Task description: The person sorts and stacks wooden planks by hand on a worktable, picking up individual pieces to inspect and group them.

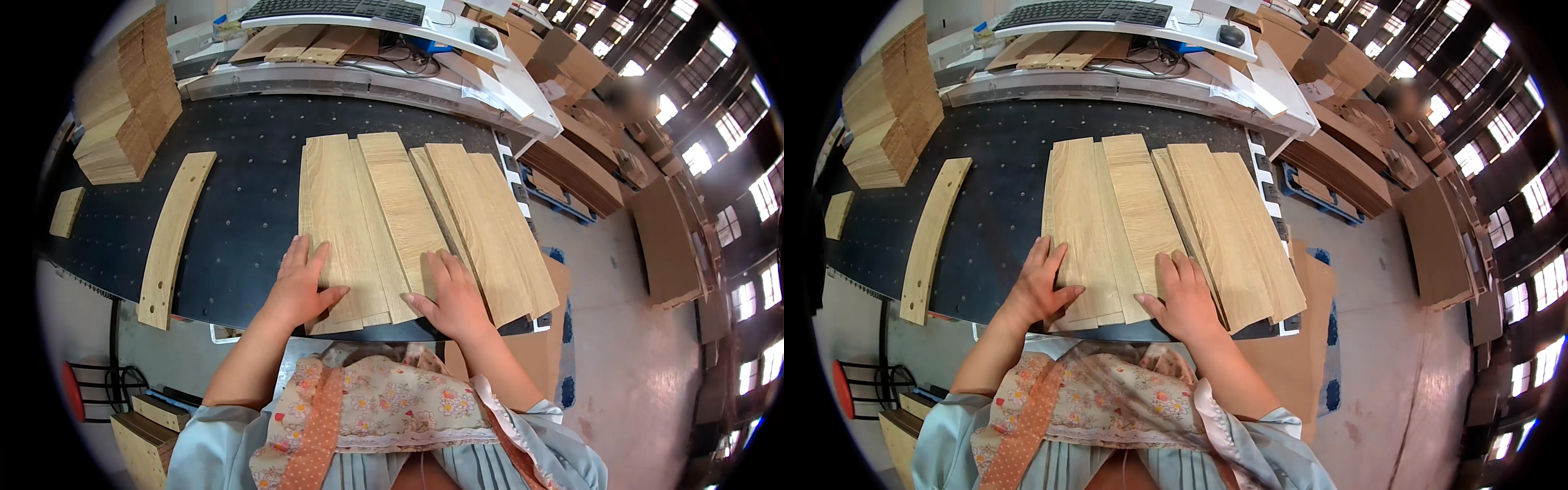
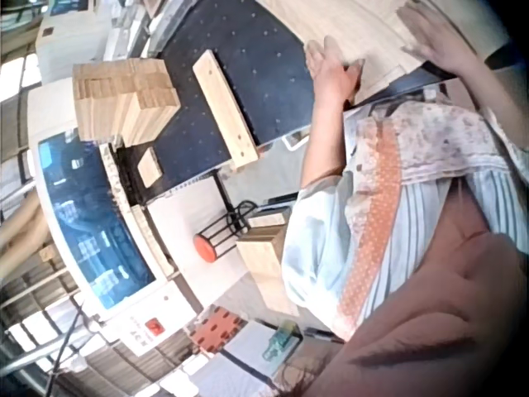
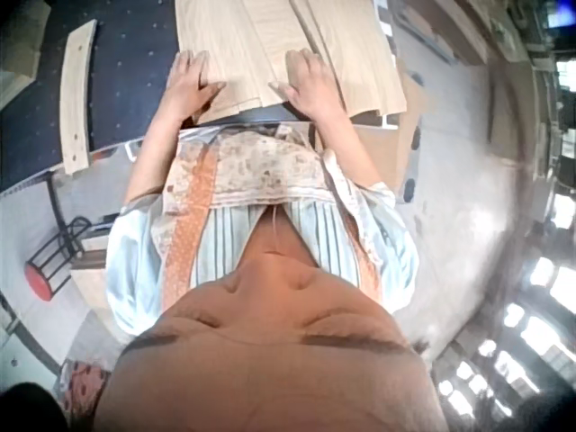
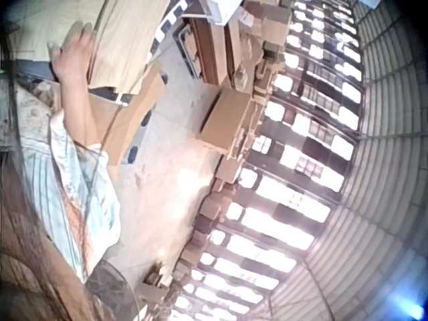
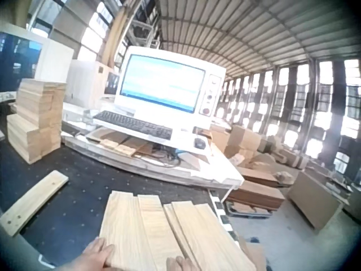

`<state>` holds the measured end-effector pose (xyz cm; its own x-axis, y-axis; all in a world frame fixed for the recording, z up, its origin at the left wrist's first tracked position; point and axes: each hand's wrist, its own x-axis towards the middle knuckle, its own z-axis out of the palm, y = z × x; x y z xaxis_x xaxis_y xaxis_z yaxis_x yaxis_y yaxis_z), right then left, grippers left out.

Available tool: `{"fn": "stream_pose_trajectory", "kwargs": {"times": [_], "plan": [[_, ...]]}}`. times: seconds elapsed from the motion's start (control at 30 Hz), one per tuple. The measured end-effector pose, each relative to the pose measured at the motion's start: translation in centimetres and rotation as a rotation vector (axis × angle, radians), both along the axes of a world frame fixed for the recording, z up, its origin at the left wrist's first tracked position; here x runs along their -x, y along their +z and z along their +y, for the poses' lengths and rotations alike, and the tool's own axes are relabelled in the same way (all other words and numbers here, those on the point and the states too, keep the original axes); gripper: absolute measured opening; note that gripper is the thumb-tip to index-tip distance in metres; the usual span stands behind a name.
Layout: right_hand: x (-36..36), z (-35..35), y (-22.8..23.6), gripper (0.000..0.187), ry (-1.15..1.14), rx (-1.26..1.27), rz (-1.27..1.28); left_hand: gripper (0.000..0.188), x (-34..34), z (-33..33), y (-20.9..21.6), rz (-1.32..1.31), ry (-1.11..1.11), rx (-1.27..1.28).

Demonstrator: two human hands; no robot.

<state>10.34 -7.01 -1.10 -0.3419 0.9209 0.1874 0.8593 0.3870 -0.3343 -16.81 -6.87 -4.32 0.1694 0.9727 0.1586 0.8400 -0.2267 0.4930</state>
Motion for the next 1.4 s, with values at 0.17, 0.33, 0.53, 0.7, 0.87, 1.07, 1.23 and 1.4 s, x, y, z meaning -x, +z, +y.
{"fn": "stream_pose_trajectory", "kwargs": {"times": [0.17, 0.33, 0.53, 0.7, 0.87, 1.07, 1.23, 1.4], "plan": [[1.6, 0.8, -0.6, 0.074, -0.073, 0.092, 0.046, 0.08, 0.5, 0.2, -0.9, 0.034, -0.028, -0.012], [1.4, 0.4, -0.5, 0.06, -0.111, 0.004, 0.253, 0.078, 0.8, -0.1, -1.4, 0.001, -0.052, -0.032], [-1.3, 0.1, 2.0, 0.048, -0.109, 0.548, 1.48, 0.076, 0.9, -0.2, -1.3, -0.022, -0.072, -0.015], [-1.6, -1.2, 2.8, 0.064, -0.043, 0.639, 1.776, 0.076, 1.0, -0.1, -1.4, -0.039, -0.076, -0.011], [-3.0, -1.7, 1.4, 0.066, -0.073, 0.558, 1.971, 0.075, 0.8, 0.1, -0.9, -0.029, -0.059, 0.007], [-8.2, -2.0, 1.2, 0.056, 0.014, 0.755, 2.13, 0.073, 0.7, 0.0, -1.3, -0.022, -0.035, -0.02], [-12.3, -2.0, 2.6, 0.042, -0.284, 0.709, 1.557, 0.071, 0.6, 0.0, -1.5, -0.016, -0.037, -0.058], [-13.9, -2.0, 5.1, 0.046, -0.475, 0.368, 0.699, 0.069, 0.6, 0.0, -1.6, 0.016, -0.018, -0.068]]}}
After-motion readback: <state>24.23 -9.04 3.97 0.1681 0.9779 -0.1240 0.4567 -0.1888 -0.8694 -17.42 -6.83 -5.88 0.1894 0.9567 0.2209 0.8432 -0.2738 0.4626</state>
